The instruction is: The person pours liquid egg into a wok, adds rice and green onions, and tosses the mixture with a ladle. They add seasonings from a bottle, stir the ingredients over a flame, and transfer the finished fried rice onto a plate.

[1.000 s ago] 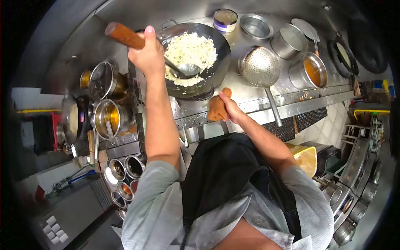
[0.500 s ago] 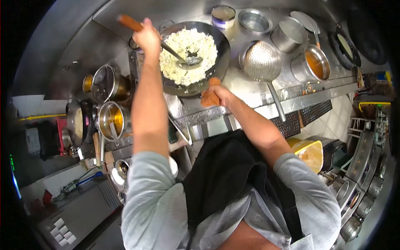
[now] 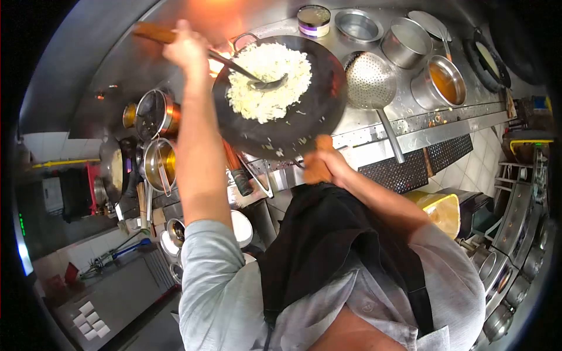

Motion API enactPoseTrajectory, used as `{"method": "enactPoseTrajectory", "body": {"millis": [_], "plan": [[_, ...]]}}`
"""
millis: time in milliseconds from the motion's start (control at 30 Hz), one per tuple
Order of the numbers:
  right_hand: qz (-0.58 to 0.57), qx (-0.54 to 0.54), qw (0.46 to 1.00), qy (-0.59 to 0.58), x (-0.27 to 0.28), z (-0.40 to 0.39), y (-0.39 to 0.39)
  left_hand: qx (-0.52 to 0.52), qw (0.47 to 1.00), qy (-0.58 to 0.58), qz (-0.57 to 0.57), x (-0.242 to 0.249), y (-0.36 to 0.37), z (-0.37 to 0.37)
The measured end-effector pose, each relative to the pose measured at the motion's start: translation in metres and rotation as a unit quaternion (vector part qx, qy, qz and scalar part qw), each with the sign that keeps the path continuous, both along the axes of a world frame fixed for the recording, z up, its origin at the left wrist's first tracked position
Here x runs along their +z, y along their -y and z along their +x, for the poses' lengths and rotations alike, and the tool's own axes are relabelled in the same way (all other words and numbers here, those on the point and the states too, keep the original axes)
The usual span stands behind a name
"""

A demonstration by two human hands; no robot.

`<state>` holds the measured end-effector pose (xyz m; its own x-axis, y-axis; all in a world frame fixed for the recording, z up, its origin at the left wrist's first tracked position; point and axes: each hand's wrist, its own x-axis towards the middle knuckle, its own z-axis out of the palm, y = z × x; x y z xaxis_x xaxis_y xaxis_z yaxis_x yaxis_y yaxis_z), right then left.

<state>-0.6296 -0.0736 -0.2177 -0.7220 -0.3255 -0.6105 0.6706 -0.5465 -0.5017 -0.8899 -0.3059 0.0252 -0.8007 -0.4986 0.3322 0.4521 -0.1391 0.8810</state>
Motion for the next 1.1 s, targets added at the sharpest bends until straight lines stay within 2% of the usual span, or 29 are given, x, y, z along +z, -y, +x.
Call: {"method": "enactPoseTrajectory", "body": {"millis": [100,133,167,200,233,267,333,400,467,500,533,600,667,700,733,800,833,867,900,933,1000,1033,1067,1100], "plan": [[0.05,0.014,0.999,0.013,0.017,0.024,-0.027,-0.097,0.995,-0.01,0.017,0.057,0.006,0.052],[0.028,-0.028,0.999,0.015,0.028,0.013,-0.015,-0.13,0.991,-0.027,0.009,0.062,0.004,0.065],[0.008,-0.071,0.997,0.017,0.034,0.0,-0.002,-0.135,0.991,-0.012,0.011,0.053,-0.007,0.071],[-0.044,-0.049,0.998,0.005,0.031,-0.027,0.014,-0.141,0.99,0.001,0.013,0.037,-0.024,0.08],[-0.014,-0.065,0.997,0.043,0.012,-0.056,0.032,-0.04,0.996,0.048,-0.064,0.0,-0.041,0.062],[0.001,-0.055,0.996,0.072,0.042,-0.065,0.04,-0.044,0.999,0.017,-0.002,-0.027,-0.053,0.05],[0.029,-0.045,0.999,0.011,-0.004,-0.046,0.035,0.002,1.0,-0.005,-0.002,-0.05,-0.031,0.02],[-0.002,0.016,1.0,-0.001,0.007,-0.003,-0.002,-0.024,0.999,-0.028,0.003,-0.012,-0.001,0.026],[-0.019,-0.011,1.0,0.014,0.002,0.034,-0.03,-0.077,0.996,-0.011,0.043,0.034,0.023,0.048],[-0.02,-0.011,1.0,0.013,0.007,0.03,-0.028,-0.109,0.994,0.015,0.015,0.056,0.022,0.07],[-0.017,-0.025,0.999,0.012,0.018,0.028,-0.024,-0.135,0.991,-0.005,0.011,0.064,0.024,0.083],[-0.01,-0.069,0.997,0.015,0.039,0.004,-0.002,-0.172,0.983,-0.046,-0.033,0.049,0.01,0.106],[0.002,-0.021,0.999,0.032,-0.004,-0.056,0.03,-0.015,0.999,0.033,-0.028,-0.002,-0.039,0.089],[0.002,-0.044,0.997,0.067,0.019,-0.068,0.042,-0.016,1.0,-0.01,0.007,-0.03,-0.042,0.075],[-0.001,-0.045,0.997,0.068,0.015,-0.057,0.041,-0.005,1.0,0.006,0.012,-0.051,-0.027,0.055],[-0.008,-0.025,1.0,0.0,0.001,-0.024,0.022,0.04,0.998,-0.015,0.038,-0.048,0.003,0.039],[0.006,-0.005,1.0,-0.002,0.0,-0.001,0.004,0.005,0.999,-0.04,0.033,-0.028,0.017,0.047],[0.029,-0.023,0.999,-0.022,-0.003,0.022,-0.011,-0.047,0.998,-0.027,0.025,-0.003,0.032,0.058],[0.021,0.018,1.0,-0.003,-0.024,0.034,-0.029,-0.059,0.998,-0.005,0.036,0.024,0.035,0.075],[0.022,0.018,1.0,-0.003,-0.019,0.031,-0.028,-0.09,0.994,-0.006,0.057,0.042,0.039,0.091],[0.02,-0.045,0.998,-0.031,0.013,0.02,-0.022,-0.221,0.972,-0.08,0.013,0.04,0.053,0.108],[0.005,-0.065,0.998,-0.016,0.033,-0.002,-0.006,-0.16,0.986,-0.044,0.01,0.03,0.035,0.108],[-0.024,-0.062,0.998,0.005,0.01,-0.031,0.011,-0.099,0.995,-0.002,0.008,0.012,0.007,0.111],[0.004,-0.012,1.0,0.019,-0.008,-0.061,0.023,-0.024,0.999,0.017,0.029,-0.022,-0.016,0.094]]}}
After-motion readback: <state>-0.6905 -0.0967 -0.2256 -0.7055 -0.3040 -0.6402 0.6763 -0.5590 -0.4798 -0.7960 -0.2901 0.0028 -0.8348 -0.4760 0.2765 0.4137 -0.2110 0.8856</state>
